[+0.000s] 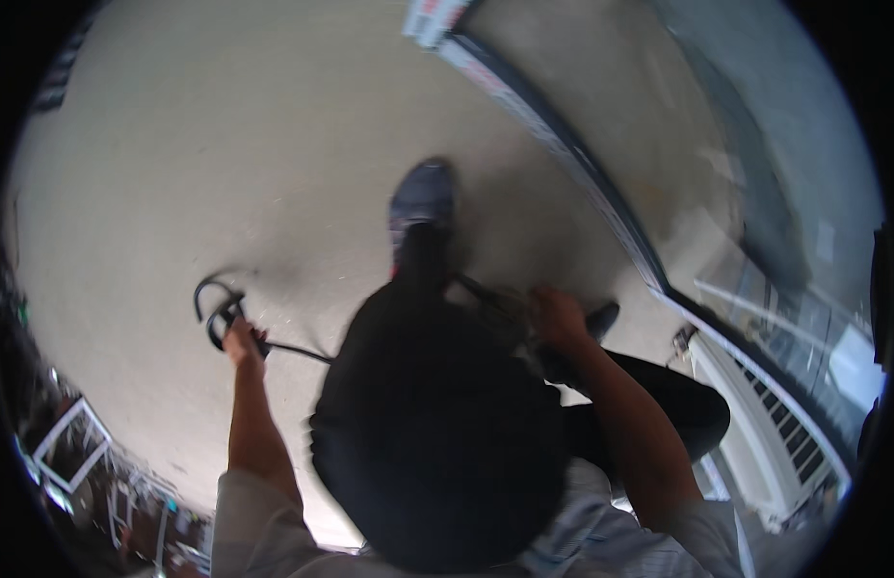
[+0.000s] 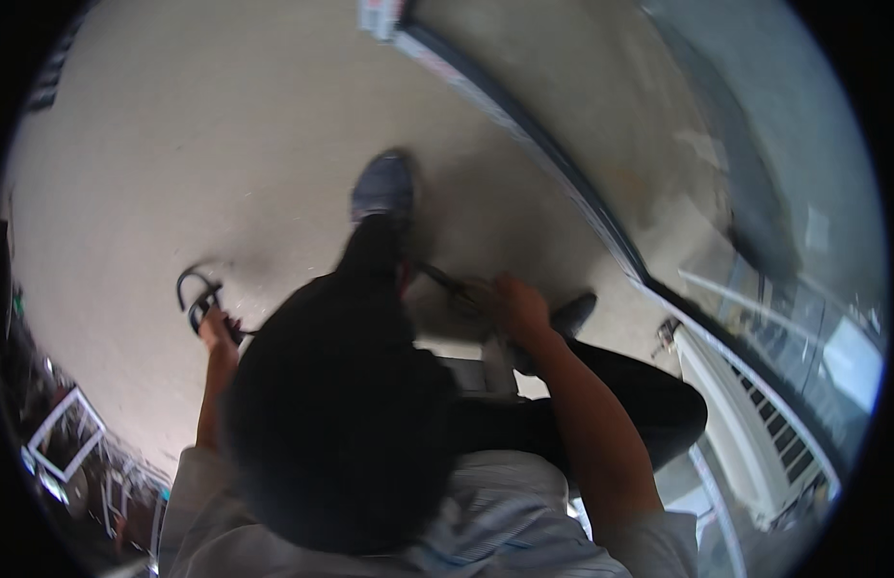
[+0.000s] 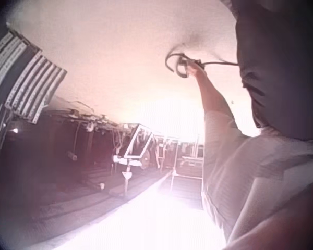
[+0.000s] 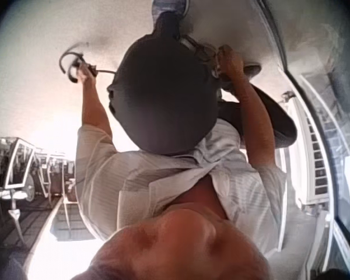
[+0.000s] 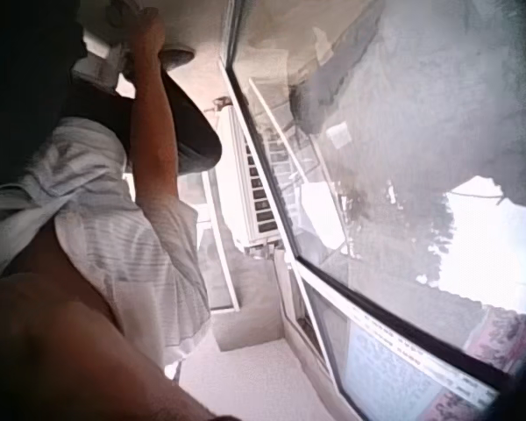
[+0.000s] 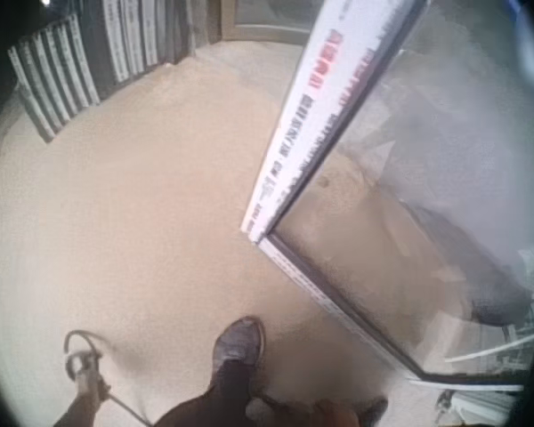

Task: The person measures a window frame, cuts a black rubber seal with scissors, and presses it into the frame's groove along multiple edges. The person retrieves additional seal from a bag, cuts it to length, and continues pressing it into the frame.

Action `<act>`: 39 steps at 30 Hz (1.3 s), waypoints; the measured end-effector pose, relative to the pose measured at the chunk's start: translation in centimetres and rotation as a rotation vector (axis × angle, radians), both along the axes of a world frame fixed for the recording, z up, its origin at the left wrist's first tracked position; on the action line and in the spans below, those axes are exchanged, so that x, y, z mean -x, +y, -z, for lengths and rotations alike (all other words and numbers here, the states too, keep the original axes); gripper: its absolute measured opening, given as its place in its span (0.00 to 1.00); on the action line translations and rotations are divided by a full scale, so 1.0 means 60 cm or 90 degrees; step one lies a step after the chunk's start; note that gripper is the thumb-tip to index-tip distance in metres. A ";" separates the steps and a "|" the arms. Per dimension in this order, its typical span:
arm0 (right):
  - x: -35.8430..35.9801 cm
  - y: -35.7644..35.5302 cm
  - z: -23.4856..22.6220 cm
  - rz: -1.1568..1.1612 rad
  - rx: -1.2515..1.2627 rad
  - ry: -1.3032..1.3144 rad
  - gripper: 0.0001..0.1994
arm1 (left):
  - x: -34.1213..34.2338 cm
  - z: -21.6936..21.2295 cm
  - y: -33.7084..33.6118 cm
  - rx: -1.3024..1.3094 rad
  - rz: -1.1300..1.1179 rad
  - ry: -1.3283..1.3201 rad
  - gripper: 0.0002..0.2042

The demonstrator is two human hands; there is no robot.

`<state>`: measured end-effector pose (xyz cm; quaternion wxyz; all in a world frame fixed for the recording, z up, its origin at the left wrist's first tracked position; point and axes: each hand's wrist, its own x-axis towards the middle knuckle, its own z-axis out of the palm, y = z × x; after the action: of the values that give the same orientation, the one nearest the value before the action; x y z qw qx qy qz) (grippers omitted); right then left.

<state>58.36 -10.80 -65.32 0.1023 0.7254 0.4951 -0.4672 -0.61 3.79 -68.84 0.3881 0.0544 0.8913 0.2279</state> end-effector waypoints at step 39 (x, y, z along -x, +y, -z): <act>-0.061 0.033 0.074 -0.220 0.085 0.081 0.15 | -0.464 -0.093 0.152 0.044 0.390 0.068 0.21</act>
<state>62.02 -8.85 -69.78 0.1976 0.5903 0.5856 -0.5193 27.24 12.92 -63.29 0.3930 0.3188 0.8599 0.0669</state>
